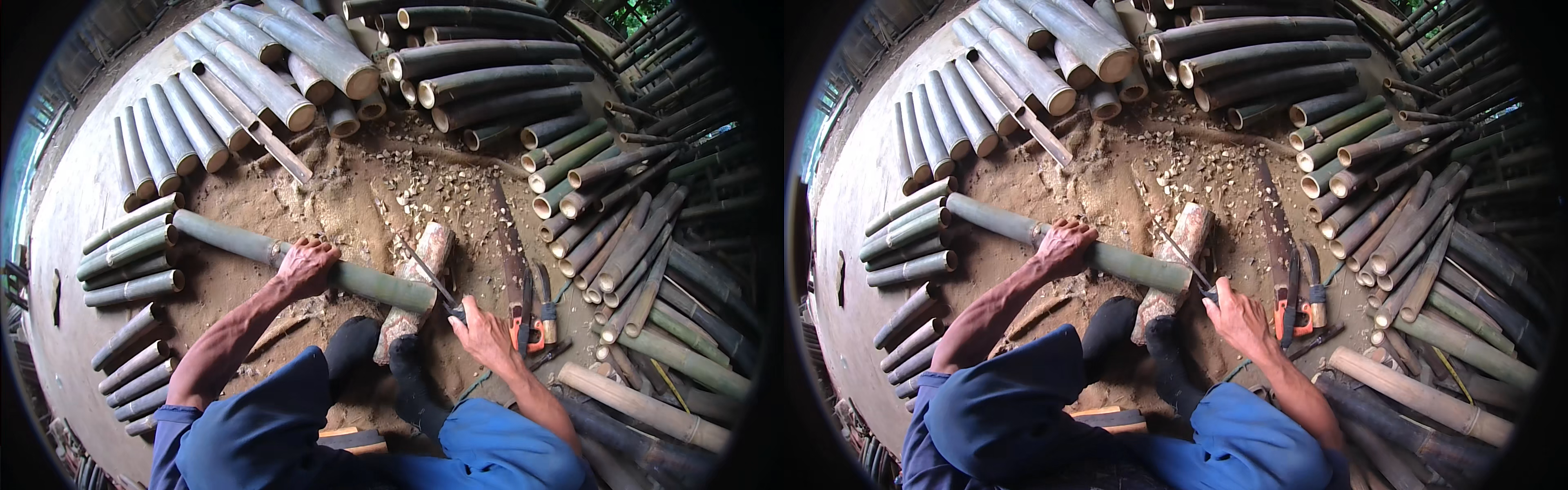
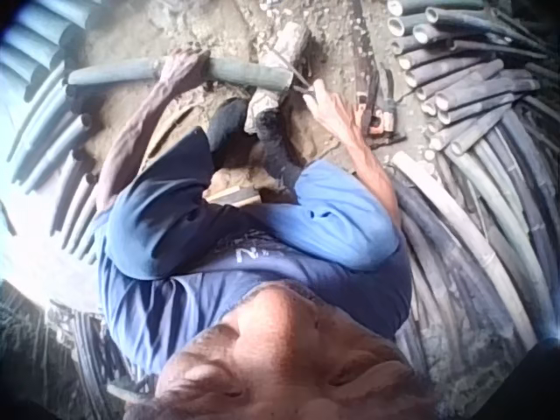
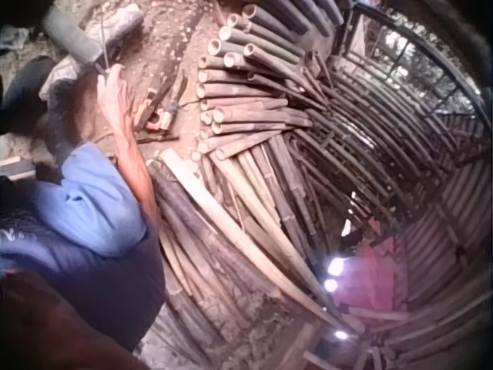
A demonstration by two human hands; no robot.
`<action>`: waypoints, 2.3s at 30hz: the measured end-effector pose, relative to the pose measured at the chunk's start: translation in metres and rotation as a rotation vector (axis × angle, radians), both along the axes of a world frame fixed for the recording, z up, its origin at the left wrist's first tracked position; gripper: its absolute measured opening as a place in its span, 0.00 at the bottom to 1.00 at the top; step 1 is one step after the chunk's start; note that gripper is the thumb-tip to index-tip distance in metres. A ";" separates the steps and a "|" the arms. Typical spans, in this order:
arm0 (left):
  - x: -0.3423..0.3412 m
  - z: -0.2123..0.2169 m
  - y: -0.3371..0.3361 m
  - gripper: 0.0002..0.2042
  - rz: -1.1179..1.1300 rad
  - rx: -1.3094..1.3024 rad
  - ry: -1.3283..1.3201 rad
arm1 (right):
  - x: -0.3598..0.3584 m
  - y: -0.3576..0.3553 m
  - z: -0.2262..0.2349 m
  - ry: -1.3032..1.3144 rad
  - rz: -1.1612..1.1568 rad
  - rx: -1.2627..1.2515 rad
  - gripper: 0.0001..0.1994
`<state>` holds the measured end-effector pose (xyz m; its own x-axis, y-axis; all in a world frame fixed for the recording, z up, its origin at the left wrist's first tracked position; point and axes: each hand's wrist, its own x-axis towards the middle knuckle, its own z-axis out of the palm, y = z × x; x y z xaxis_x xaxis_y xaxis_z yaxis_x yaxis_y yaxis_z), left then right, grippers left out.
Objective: The person prepares bamboo stalks by using a knife to shave down the nodes and rough edges, then cuts into the bamboo stalk with the knife while holding it against a wooden block on the ground.
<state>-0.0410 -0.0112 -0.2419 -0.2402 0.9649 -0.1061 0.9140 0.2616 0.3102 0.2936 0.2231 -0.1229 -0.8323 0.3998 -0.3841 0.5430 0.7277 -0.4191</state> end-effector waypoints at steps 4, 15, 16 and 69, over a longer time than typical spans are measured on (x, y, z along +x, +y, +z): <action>-0.013 0.003 0.021 0.18 -0.023 0.018 0.065 | -0.001 0.001 -0.001 0.073 -0.112 -0.121 0.17; -0.020 0.020 0.044 0.26 0.043 -0.090 0.004 | 0.006 0.000 -0.008 0.136 -0.086 0.070 0.15; -0.025 0.022 0.046 0.27 0.020 -0.058 0.018 | 0.002 0.003 -0.003 0.118 -0.055 0.100 0.15; -0.015 0.005 0.029 0.16 0.092 0.074 0.089 | -0.006 -0.005 -0.010 0.492 0.062 0.207 0.13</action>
<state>-0.0560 0.0182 -0.2365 -0.3330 0.9429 -0.0095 0.9120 0.3247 0.2506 0.2878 0.2185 -0.1331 -0.9186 0.3700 0.1391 0.2717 0.8466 -0.4577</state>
